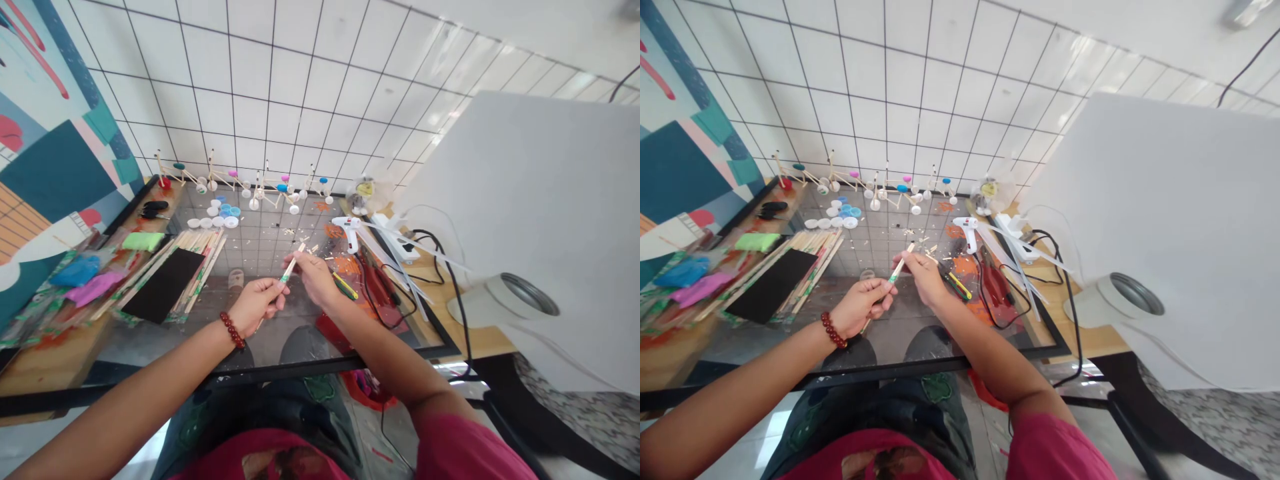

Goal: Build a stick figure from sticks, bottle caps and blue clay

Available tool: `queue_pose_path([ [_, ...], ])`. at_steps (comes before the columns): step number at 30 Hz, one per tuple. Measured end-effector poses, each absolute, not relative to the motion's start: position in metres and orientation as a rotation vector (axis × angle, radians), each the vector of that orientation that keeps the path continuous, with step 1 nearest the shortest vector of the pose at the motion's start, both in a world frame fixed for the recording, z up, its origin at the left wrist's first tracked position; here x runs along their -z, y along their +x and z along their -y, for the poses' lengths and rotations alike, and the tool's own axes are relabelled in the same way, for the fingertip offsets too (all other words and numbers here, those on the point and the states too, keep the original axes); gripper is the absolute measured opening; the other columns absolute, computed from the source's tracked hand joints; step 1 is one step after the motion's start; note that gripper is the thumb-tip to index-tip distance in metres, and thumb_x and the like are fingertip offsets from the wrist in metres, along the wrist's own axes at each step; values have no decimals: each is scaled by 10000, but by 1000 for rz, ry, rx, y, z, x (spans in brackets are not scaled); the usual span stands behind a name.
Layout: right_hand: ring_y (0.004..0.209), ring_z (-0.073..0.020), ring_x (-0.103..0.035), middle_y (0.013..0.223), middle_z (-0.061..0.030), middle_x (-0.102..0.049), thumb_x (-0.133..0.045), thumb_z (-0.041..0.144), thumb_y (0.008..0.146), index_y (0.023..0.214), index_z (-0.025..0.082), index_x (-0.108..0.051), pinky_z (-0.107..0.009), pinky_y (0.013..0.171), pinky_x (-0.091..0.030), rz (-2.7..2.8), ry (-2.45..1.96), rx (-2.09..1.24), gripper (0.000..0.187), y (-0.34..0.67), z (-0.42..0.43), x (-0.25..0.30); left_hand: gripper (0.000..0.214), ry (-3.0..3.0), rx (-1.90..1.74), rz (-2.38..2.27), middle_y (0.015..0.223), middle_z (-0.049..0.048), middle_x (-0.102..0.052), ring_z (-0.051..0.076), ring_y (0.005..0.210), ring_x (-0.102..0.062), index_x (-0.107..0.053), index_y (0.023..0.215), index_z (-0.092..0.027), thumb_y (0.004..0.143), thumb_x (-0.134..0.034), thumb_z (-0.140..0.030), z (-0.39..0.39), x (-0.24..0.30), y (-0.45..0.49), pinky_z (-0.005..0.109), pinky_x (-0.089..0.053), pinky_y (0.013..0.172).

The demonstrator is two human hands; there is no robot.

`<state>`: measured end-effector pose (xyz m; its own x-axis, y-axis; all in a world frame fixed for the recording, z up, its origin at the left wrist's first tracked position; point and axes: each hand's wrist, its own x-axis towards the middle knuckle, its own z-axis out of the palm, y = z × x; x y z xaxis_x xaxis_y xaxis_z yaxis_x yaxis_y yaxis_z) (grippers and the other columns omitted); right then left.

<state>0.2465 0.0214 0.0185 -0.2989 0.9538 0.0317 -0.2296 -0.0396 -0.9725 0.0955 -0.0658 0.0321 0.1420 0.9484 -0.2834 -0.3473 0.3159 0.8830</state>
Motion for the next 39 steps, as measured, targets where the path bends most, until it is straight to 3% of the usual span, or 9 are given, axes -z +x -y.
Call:
queue_pose_path([
  [4,767,-208,-704,743,-25,-782,-876,792,719,769,245,-822,-373,845,-549,1329,-876,-1594,552,245,-13,-21,474,754,-1121,-991,526,-17,-572,30,401,-303,-684,764,-146,687,-965,-520,68,-33,100,193,-173,437],
  [9,846,-209,-712,852,-16,-818,-912,719,726,931,292,-862,-341,810,-549,1246,-800,-1619,476,250,-12,-34,514,778,-1123,-971,569,-5,-609,41,419,-371,-711,808,-137,675,-977,-557,68,-39,98,193,-178,438],
  [14,752,-180,-676,786,-18,-787,-902,667,769,853,256,-806,-295,677,-527,1030,-848,-1529,430,253,-23,-38,558,814,-1000,-996,638,39,-683,78,445,-467,-752,881,-123,676,-962,-598,68,-39,96,211,-275,435],
  [19,505,-86,-434,698,32,-679,-826,539,922,797,242,-647,-226,461,-355,722,-849,-1366,369,281,-51,-47,477,870,-999,-1054,544,-13,-572,40,420,-323,-760,846,-117,733,-933,-547,66,-38,92,206,-162,448],
  [22,455,-65,-339,658,73,-582,-773,532,984,767,249,-522,-205,427,-297,631,-810,-1265,436,302,-64,-57,425,867,-1052,-1079,526,-25,-529,37,420,-275,-752,820,-123,767,-915,-511,64,-40,90,215,-137,453],
  [29,513,-92,-451,758,6,-709,-761,775,896,885,239,-694,-248,443,-299,1025,-847,-1469,540,282,-42,-57,345,929,-1066,-1144,522,-1,-542,66,429,-299,-755,803,-129,864,-834,-460,61,-43,93,242,-153,477],
  [33,487,-89,-424,667,12,-667,-835,726,862,744,241,-643,-252,461,-307,1038,-772,-1415,535,270,-30,-49,315,1141,-964,-1239,513,12,-553,111,489,-398,-745,740,-156,895,-770,-430,66,-60,83,250,-243,515],
  [39,436,-54,-376,628,52,-605,-842,611,916,745,235,-566,-200,430,-313,711,-737,-1455,497,279,-37,-54,393,1501,-982,-1570,551,-10,-591,115,521,-443,-769,749,-188,905,-728,-546,108,-111,-3,242,-324,546],
])
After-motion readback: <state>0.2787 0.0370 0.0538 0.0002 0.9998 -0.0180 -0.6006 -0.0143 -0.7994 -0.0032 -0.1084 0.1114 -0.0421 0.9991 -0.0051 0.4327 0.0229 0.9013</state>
